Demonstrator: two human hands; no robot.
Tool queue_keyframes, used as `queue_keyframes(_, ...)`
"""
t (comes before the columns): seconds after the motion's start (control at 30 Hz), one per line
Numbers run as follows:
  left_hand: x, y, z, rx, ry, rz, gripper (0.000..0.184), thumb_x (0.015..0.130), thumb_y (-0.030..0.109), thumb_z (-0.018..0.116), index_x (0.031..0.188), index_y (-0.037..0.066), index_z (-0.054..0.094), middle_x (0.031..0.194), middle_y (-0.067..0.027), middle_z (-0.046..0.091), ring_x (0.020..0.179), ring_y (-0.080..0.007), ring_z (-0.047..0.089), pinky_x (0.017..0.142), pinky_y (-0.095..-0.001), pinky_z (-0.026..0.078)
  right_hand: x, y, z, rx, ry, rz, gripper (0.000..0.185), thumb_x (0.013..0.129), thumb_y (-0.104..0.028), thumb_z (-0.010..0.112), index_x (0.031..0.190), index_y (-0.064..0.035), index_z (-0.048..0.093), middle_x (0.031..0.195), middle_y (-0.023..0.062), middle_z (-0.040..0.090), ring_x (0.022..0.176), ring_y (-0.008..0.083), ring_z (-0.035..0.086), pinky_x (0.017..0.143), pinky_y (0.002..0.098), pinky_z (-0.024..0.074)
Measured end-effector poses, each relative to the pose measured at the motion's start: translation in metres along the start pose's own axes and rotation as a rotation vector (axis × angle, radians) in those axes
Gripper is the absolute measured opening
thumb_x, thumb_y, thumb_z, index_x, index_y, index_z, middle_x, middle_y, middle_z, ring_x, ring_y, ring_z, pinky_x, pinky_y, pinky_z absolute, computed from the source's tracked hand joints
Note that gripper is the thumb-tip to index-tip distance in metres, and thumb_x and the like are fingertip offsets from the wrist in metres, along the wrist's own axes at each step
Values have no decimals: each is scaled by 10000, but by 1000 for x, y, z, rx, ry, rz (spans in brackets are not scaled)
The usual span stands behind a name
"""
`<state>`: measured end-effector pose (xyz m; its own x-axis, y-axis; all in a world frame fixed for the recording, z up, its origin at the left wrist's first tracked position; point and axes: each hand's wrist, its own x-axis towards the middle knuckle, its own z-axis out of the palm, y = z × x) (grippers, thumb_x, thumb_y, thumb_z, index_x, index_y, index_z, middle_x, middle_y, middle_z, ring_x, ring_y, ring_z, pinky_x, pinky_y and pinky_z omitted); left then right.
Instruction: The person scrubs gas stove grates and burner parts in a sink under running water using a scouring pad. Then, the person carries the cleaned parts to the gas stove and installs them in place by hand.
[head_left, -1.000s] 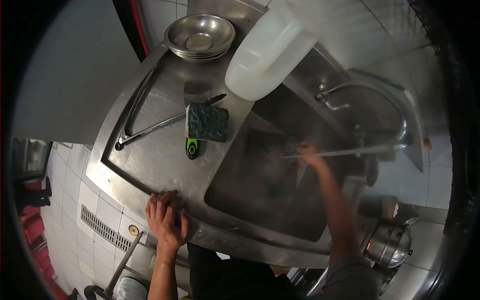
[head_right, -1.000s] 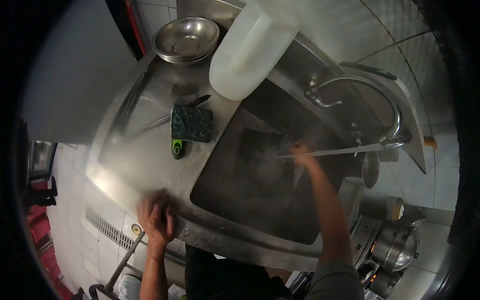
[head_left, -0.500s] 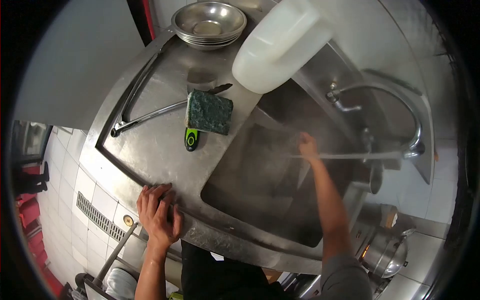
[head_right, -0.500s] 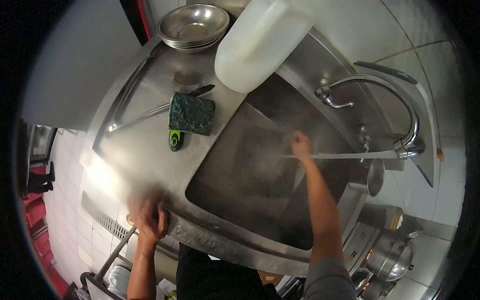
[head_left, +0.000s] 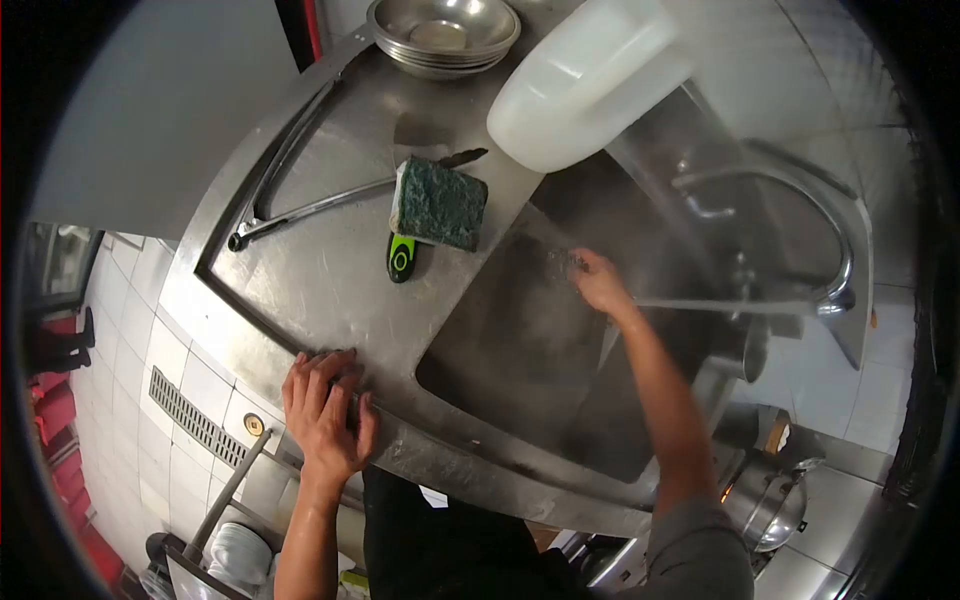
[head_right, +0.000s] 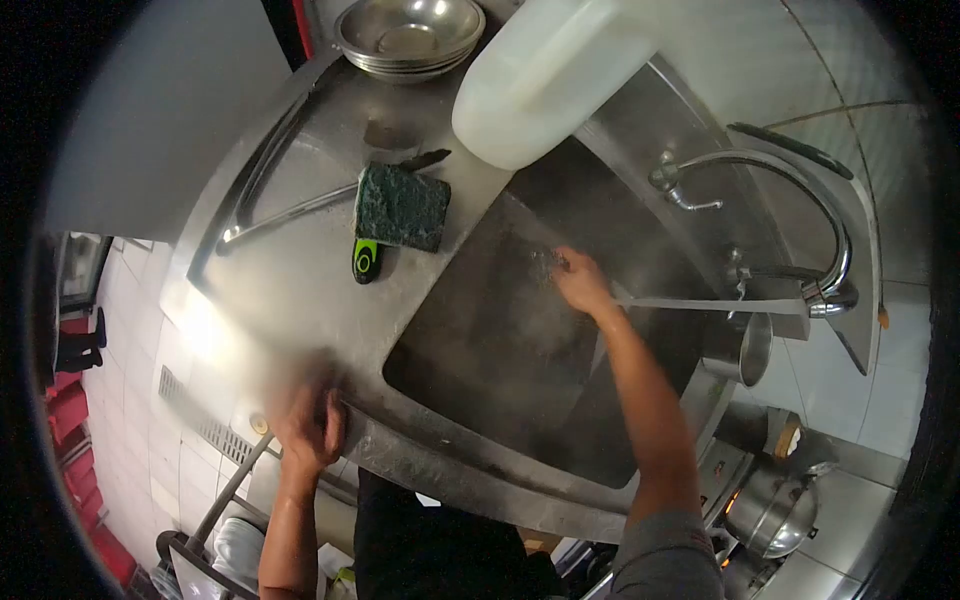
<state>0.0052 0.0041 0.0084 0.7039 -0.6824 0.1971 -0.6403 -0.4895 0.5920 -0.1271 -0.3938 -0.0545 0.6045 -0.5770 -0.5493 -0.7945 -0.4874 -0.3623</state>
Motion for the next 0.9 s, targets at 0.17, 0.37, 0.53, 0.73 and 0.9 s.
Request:
queue_keyframes(0.17,2,1,2,38,37,30,265,667,73,645,928,27,640,1090,-118,619,1046,-320,577,1011,-505,378,-5,31,62,2,182,-571,402,798,-73,609,1197,-41,581,1231,162,575,1031,356,592,885,441,475)
queue_keyframes(0.37,-3,-2,3,-20,-14,-11,245,698,89,632,934,24,644,1094,-124,624,1053,-325,575,1019,-505,373,-74,55,150,-136,132,-490,456,786,25,569,1236,-51,549,1316,177,494,1174,370,515,964,420,463)
queue_keyframes(0.53,-4,-5,4,8,-28,2,246,707,89,628,945,29,644,1101,-126,621,1058,-331,572,1031,-505,363,-82,42,83,-36,-297,-228,411,838,-17,530,1247,-19,572,1292,206,529,1203,376,496,1034,424,401)
queue_keyframes(0.73,-3,-3,4,24,1,1,240,714,83,624,947,32,646,1103,-124,621,1062,-330,570,1039,-500,357,-88,137,168,-326,216,-152,421,835,-94,602,1243,5,570,1276,209,539,1171,368,510,1000,411,416)
queue_keyframes(0.9,-3,-3,5,46,-17,19,227,715,80,624,936,29,644,1094,-123,627,1065,-329,572,1045,-501,349,-124,138,148,-417,-585,-119,455,822,-101,624,1258,1,547,1219,222,540,1120,383,536,942,424,456)
